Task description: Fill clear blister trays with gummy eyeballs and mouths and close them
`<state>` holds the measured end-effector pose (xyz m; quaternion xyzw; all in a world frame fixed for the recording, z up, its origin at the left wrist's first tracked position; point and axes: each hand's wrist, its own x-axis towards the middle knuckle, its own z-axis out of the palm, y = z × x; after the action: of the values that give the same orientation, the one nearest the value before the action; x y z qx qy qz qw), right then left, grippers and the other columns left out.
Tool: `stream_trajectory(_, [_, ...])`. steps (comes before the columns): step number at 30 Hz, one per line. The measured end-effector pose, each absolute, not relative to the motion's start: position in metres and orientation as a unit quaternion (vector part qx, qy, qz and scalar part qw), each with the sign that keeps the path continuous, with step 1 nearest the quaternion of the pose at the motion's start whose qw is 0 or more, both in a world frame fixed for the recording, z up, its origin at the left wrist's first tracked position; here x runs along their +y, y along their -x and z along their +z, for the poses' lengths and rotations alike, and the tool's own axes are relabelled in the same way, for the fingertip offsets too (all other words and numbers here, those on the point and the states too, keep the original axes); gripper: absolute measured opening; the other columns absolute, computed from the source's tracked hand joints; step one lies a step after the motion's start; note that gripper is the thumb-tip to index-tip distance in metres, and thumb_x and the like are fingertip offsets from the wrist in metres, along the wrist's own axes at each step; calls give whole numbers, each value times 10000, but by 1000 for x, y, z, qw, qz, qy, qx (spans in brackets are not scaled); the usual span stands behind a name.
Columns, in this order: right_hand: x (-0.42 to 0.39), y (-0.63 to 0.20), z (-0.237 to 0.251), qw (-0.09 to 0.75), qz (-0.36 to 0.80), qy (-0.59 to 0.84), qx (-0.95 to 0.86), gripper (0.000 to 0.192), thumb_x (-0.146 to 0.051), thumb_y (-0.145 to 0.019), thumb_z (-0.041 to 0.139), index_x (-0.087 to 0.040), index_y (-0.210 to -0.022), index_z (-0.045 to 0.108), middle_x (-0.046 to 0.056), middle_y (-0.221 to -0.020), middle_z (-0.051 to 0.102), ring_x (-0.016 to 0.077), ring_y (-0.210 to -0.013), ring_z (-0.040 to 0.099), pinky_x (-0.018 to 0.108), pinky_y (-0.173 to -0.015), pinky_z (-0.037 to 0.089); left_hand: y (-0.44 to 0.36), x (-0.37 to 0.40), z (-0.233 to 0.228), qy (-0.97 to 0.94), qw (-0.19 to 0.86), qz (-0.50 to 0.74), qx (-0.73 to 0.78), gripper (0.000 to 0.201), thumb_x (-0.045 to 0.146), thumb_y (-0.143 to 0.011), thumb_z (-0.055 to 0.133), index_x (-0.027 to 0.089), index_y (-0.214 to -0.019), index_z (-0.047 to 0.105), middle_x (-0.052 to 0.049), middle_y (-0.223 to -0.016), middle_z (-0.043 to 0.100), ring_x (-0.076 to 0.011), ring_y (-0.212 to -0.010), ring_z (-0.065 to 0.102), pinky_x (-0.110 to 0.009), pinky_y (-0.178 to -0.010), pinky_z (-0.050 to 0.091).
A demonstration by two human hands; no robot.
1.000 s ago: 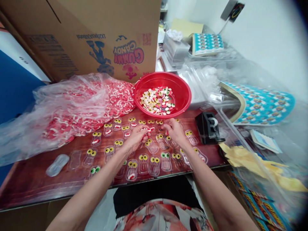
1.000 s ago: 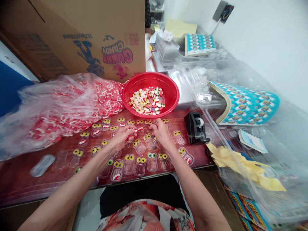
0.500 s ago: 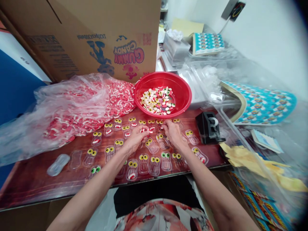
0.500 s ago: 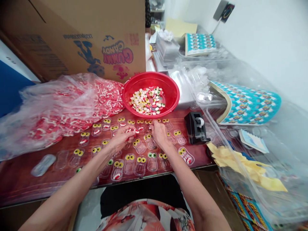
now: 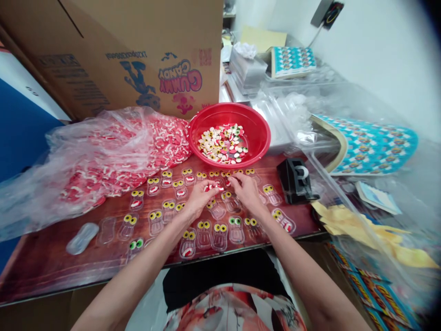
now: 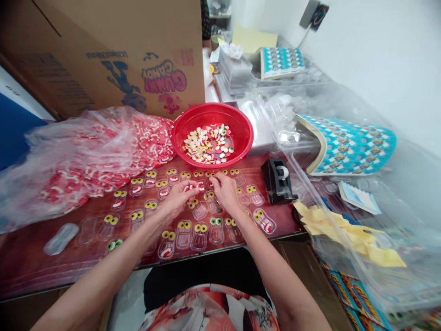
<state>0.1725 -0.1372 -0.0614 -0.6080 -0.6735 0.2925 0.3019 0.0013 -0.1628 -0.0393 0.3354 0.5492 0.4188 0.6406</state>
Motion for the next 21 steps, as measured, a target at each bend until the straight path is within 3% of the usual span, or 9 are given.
stream_trajectory(3, [-146, -176, -62, 333, 444, 533, -639, 224, -354, -848, 600, -164, -830, 719, 20, -728, 696, 148, -654, 597, 258, -659, 442, -11, -164, -39, -361, 642, 404, 543, 253, 267, -675, 783, 158, -832, 617, 75, -515, 504, -49, -415, 382, -174, -430, 261])
stream_trajectory(6, [-152, -186, -68, 365, 500, 510, -597, 176, -314, -775, 638, -161, -822, 709, 26, -770, 710, 153, -696, 617, 271, -696, 474, -21, -166, -41, -370, 655, 386, 534, 271, 306, -701, 778, 159, -865, 620, 83, -499, 473, -51, -408, 373, -173, -423, 254])
stream_trajectory(9, [-148, -202, -70, 366, 430, 571, -596, 158, -282, -783, 602, -169, -817, 707, 25, -777, 710, 154, -683, 602, 276, -692, 461, -24, -167, -43, -353, 677, 387, 518, 336, 372, -714, 779, 160, -906, 603, 52, -585, 547, -42, -417, 388, -167, -417, 244])
stream_trajectory(13, [-134, -219, -61, 288, 263, 655, -648, 194, -203, -827, 536, -172, -867, 724, 41, -806, 691, 174, -733, 592, 282, -722, 422, -20, -167, -42, -332, 698, 395, 496, 400, 453, -733, 763, 160, -930, 577, 29, -641, 589, -26, -400, 359, -160, -401, 203])
stream_trajectory(21, [-127, -209, -60, 160, 157, 691, -687, 249, -154, -865, 512, -160, -1017, 709, 128, -971, 680, 226, -812, 607, 301, -717, 400, -16, -170, -33, -310, 727, 366, 492, 342, 312, -808, 689, 149, -1087, 574, 18, -679, 601, -41, -447, 420, -164, -436, 280])
